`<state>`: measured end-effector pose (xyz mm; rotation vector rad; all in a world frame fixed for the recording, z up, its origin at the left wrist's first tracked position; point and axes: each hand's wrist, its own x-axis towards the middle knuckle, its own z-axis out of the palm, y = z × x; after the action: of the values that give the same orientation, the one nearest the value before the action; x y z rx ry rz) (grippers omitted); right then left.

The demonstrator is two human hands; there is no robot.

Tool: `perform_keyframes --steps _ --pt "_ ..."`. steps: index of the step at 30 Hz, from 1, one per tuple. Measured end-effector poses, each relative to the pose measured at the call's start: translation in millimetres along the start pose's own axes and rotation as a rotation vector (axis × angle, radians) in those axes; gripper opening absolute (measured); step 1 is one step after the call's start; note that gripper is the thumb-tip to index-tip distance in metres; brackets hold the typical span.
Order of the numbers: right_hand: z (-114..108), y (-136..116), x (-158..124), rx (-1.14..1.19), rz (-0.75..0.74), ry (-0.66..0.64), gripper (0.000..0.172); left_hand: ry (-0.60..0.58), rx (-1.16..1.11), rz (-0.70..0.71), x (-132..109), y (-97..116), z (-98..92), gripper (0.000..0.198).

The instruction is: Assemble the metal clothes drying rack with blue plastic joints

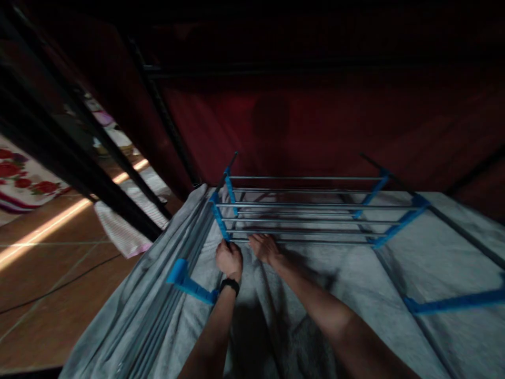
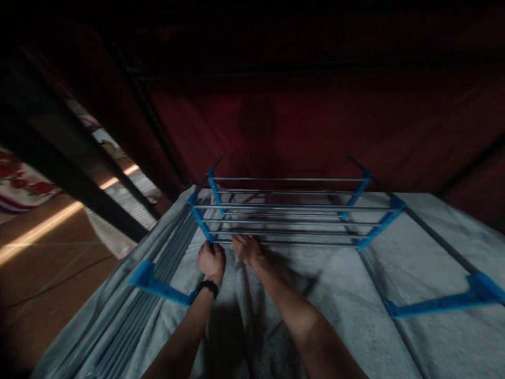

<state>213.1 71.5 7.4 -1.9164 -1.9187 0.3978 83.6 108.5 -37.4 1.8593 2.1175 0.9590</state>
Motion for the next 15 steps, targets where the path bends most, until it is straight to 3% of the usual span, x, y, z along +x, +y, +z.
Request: perform_keyframes --steps 3,6,9,10,11,13,15 --pt "-15.0 13.8 -28.4 -0.034 -0.03 0.072 0.038 0.007 0.025 -0.003 4.0 2.8 -0.4 0.04" --pt "-30.4 54.7 -81.2 0.032 0.164 0.274 0.04 0.005 0.012 -0.004 7.7 6.2 -0.2 0.048" --pt "-58.9 125.8 -147.2 0.111 0.485 0.536 0.047 0.017 0.005 -0.009 7.7 7.7 -1.8 0.054" --pt "-72.3 153.1 -167.0 0.162 0.663 0.719 0.047 0.016 0.003 -0.007 7.7 7.5 -2.1 0.054" --pt "-86.7 180.0 -184.0 0.16 0.77 0.814 0.054 0.009 -0.003 -0.002 8.1 6.9 -2.3 0.052" --pt "-114.7 228.0 -206.5 0.16 0.896 0.932 0.064 -0.01 -0.032 -0.009 10.5 5.3 -2.0 0.049" --pt "-135.2 262.3 -212.8 0.283 0.886 1.051 0.068 -0.046 -0.081 -0.05 14.4 4.4 -2.1 0.045"
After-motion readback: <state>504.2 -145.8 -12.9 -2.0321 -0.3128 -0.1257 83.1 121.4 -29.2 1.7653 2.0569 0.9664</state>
